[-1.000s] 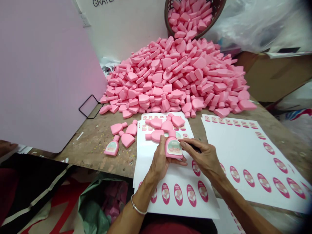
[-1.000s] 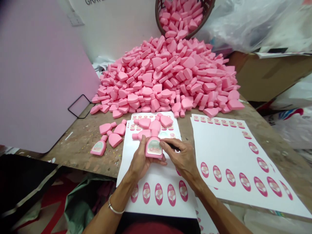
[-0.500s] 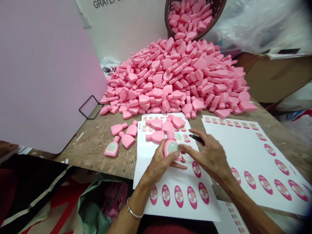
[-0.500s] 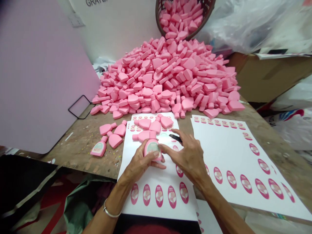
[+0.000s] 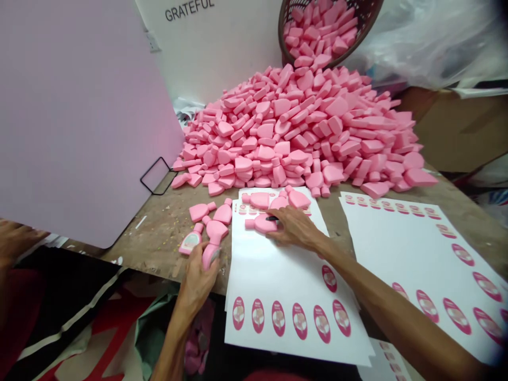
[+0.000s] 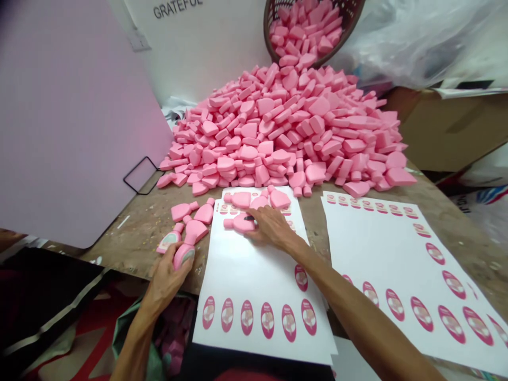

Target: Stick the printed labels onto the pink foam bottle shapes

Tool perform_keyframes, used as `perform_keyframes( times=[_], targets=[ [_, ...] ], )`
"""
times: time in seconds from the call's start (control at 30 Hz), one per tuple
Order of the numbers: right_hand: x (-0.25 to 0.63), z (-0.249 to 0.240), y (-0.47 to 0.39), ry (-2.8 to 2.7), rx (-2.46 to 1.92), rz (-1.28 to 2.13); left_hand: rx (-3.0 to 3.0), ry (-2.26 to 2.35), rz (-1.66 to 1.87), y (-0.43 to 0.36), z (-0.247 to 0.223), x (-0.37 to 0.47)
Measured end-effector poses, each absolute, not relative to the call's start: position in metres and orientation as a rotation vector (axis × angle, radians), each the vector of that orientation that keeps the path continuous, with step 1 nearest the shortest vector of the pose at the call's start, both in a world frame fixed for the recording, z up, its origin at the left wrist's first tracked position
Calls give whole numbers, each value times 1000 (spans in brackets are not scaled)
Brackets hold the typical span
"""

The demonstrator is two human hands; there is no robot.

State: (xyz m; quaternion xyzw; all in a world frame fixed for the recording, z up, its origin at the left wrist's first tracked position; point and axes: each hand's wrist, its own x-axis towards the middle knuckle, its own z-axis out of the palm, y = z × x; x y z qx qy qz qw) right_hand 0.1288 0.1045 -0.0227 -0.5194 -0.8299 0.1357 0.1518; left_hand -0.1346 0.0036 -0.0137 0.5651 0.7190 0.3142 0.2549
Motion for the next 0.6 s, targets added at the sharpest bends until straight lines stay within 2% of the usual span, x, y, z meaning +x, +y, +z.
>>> perform_keyframes(
  times=[0.07,0.13,0.27,0.37,0.43,0.5,0.6],
  targets=[
    [124,-19,103,-2281,-1574,416,1695,2055,1028,9,-12,-126],
    [118,-15,87,-2065,-1626,508,1698,1957,1194,10,-7,-105],
    [107,-11,40,-1808,-1510,825,1244,1468,1188,9,-1,-53],
    [115,-13,26,-1860,-1405,983,971,1492,1211,12,-8,-33],
    [131,-20,31,-1834,-1512,840,853,1472,1204,18,-16,-30],
    [147,-31,43,-1836,-1645,547,832,1326,1145,24,-21,-28],
    [160,-47,55,-2009,-1641,225,897,1203,1050,31,-26,-24]
  ],
)
